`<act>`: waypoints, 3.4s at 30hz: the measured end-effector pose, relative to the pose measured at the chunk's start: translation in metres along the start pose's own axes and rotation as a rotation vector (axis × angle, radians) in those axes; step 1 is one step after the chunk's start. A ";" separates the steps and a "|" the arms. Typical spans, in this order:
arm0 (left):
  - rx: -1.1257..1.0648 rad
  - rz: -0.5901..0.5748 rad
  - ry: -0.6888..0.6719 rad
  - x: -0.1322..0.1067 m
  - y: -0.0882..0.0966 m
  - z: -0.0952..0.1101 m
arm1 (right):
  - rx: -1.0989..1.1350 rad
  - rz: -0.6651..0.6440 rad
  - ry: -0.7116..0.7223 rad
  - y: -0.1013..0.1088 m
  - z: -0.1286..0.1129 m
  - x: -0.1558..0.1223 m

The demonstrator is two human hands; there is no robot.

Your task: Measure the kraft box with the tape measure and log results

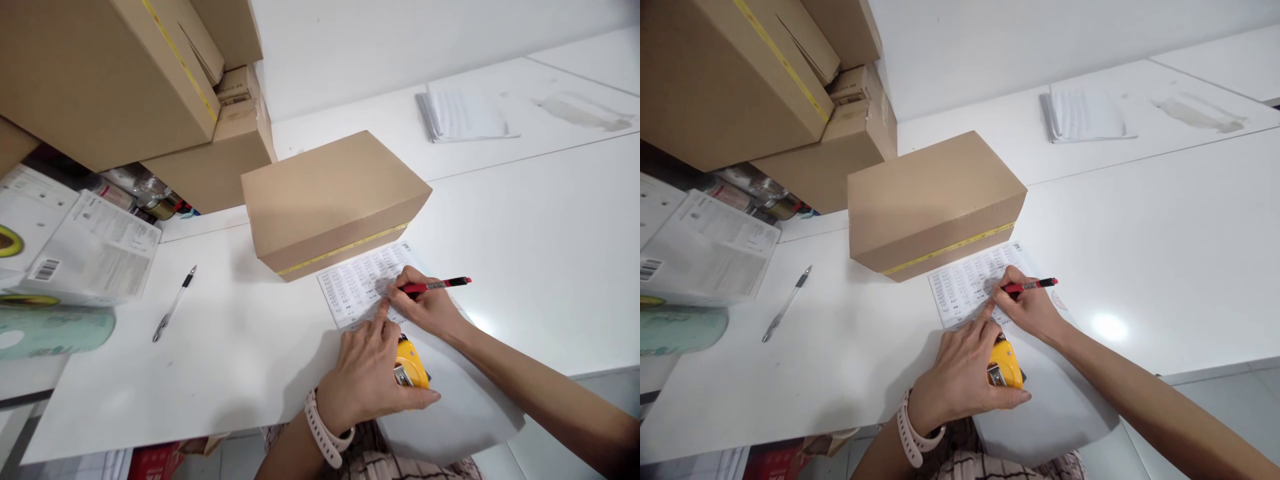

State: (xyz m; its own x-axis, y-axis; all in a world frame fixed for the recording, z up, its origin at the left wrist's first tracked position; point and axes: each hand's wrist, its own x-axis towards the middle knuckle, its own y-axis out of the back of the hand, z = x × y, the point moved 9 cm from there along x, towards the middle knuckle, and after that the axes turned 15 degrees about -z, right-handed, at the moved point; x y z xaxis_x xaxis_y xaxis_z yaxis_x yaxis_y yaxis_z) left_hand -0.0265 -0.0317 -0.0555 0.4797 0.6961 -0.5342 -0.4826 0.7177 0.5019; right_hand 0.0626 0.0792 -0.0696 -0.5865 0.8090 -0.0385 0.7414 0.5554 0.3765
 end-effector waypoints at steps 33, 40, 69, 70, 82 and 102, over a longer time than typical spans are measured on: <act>-0.006 0.004 -0.007 0.000 0.000 -0.001 | 0.027 0.013 -0.015 0.004 -0.003 0.000; -0.003 -0.005 -0.008 0.000 0.000 -0.001 | 0.042 0.002 -0.016 0.004 -0.004 0.001; -0.006 0.004 -0.013 0.000 0.000 0.000 | -0.018 0.067 0.010 0.012 -0.005 0.000; -0.010 0.010 -0.015 0.000 0.001 0.000 | -0.051 0.101 0.013 0.018 -0.007 -0.002; -0.025 0.158 0.053 -0.020 -0.005 0.005 | -0.929 0.059 0.129 0.056 0.001 -0.052; -0.537 0.364 -0.350 -0.102 0.026 0.022 | 0.354 -0.443 0.044 -0.009 -0.085 -0.074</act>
State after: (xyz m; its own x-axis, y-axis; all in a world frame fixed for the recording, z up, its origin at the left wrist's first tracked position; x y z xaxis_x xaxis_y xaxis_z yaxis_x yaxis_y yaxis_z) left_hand -0.0720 -0.0835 0.0267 0.3829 0.9180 -0.1033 -0.9053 0.3952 0.1557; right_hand 0.0721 -0.0018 0.0082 -0.8739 0.4794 -0.0809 0.4810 0.8767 -0.0009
